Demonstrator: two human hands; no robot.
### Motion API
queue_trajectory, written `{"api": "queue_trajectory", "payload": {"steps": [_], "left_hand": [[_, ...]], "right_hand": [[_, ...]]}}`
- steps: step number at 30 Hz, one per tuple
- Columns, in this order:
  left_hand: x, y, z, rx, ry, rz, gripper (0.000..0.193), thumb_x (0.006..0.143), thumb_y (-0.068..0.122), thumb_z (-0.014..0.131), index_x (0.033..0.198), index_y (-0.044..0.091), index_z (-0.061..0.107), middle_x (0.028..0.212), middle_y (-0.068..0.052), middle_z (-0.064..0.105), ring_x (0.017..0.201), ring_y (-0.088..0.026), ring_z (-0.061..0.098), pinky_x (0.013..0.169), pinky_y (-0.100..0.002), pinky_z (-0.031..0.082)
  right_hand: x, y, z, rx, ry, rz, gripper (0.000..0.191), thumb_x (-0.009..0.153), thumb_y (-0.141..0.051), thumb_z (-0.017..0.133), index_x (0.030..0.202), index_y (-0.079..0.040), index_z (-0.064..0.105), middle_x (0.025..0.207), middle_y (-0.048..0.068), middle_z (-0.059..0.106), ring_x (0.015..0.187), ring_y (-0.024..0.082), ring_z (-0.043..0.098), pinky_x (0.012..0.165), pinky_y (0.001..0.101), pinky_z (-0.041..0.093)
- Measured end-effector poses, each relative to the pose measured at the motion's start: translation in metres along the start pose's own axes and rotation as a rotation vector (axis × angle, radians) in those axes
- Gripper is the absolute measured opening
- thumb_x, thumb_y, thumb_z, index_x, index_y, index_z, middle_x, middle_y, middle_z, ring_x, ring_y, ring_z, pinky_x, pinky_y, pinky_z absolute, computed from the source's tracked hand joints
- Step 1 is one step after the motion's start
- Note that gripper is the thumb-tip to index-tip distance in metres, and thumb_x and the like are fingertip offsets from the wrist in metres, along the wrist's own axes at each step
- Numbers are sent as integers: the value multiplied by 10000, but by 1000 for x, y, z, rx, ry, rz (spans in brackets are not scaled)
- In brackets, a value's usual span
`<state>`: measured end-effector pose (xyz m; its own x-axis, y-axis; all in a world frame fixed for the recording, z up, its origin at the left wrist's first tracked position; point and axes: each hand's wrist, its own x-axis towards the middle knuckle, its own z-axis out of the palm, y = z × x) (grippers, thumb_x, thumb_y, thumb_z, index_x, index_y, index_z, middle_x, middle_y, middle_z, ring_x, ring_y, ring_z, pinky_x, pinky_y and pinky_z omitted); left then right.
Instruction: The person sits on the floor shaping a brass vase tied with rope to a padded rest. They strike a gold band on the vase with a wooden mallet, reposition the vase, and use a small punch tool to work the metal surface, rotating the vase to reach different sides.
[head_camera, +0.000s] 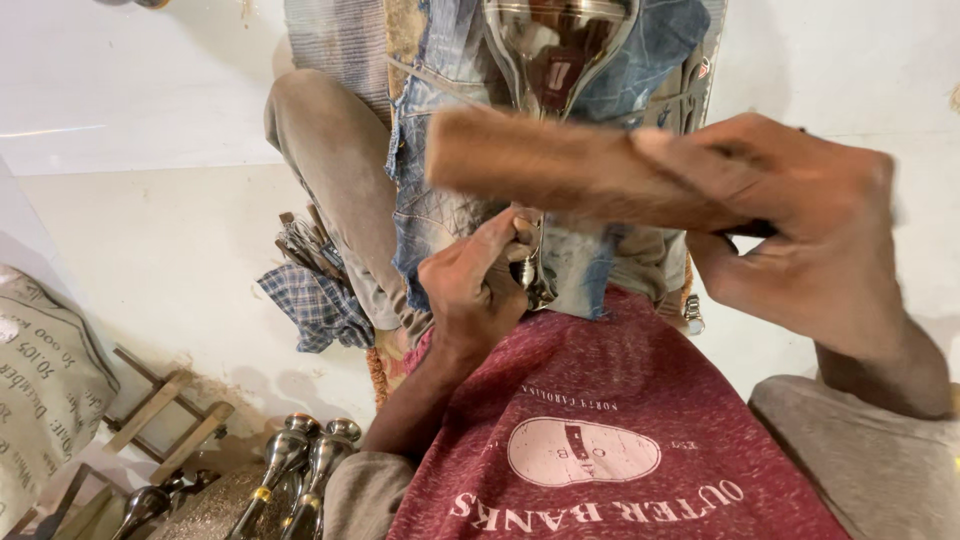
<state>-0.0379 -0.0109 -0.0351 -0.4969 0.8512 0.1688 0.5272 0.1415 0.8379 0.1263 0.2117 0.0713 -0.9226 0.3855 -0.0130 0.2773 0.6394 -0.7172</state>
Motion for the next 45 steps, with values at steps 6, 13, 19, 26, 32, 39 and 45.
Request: {"api": "queue_trajectory", "payload": {"steps": [6, 13, 19, 26, 32, 39, 45], "left_hand": [[-1, -5, 2, 53, -81, 121, 421, 746, -80, 616, 1146, 13, 706, 950, -109, 771, 707, -162, 726, 575, -301, 615], [22, -10, 6, -277, 206, 12, 195, 1053, -66, 680, 1172, 82, 722, 1142, -117, 794, 884, -214, 827, 701, -293, 663], [49, 5, 3, -693, 171, 94, 192, 1016, -23, 685, 1193, 44, 718, 958, -74, 769, 892, -141, 749, 918, -319, 621], [38, 24, -2, -602, 125, -199, 195, 1032, -32, 704, 1224, -38, 668, 1159, -131, 689, 1009, -171, 703, 927, -274, 598], [34, 19, 1, -719, 129, -311, 217, 1002, -34, 684, 1211, -69, 637, 1180, -138, 701, 979, -183, 747, 876, -280, 633], [36, 11, 2, -708, 148, -238, 168, 996, -111, 657, 1152, -50, 654, 1151, -133, 705, 938, -162, 736, 865, -264, 623], [39, 11, -5, -539, 44, -141, 339, 898, -134, 664, 1224, -47, 636, 1126, -158, 729, 973, -156, 720, 887, -260, 595]], "right_hand": [[-43, 49, 17, 60, 97, -29, 667, 808, 13, 730, 1414, -239, 610, 1012, 24, 743, 566, 71, 578, 465, 259, 452], [-56, 54, 64, 581, 341, -47, 644, 798, 71, 752, 1387, -108, 562, 1181, 193, 726, 593, -19, 554, 479, 163, 430], [-74, 32, 175, 691, 792, 184, 414, 914, 116, 678, 1265, 74, 462, 1057, 177, 672, 903, 219, 719, 793, 318, 639], [-93, 27, 177, 377, 320, -53, 293, 741, -78, 714, 1018, 14, 692, 925, 136, 762, 760, 182, 754, 621, 316, 634], [-71, 24, 188, -280, 447, -397, 105, 991, -101, 735, 996, -4, 696, 966, 160, 764, 809, 198, 756, 702, 381, 646], [-75, 0, 168, -371, 220, -389, 79, 946, -140, 727, 922, -71, 695, 787, 66, 697, 694, 154, 707, 582, 348, 608], [-73, 20, 128, 233, 174, -37, 538, 741, -39, 658, 1279, -20, 669, 940, 107, 773, 581, 108, 683, 440, 253, 532]]}}
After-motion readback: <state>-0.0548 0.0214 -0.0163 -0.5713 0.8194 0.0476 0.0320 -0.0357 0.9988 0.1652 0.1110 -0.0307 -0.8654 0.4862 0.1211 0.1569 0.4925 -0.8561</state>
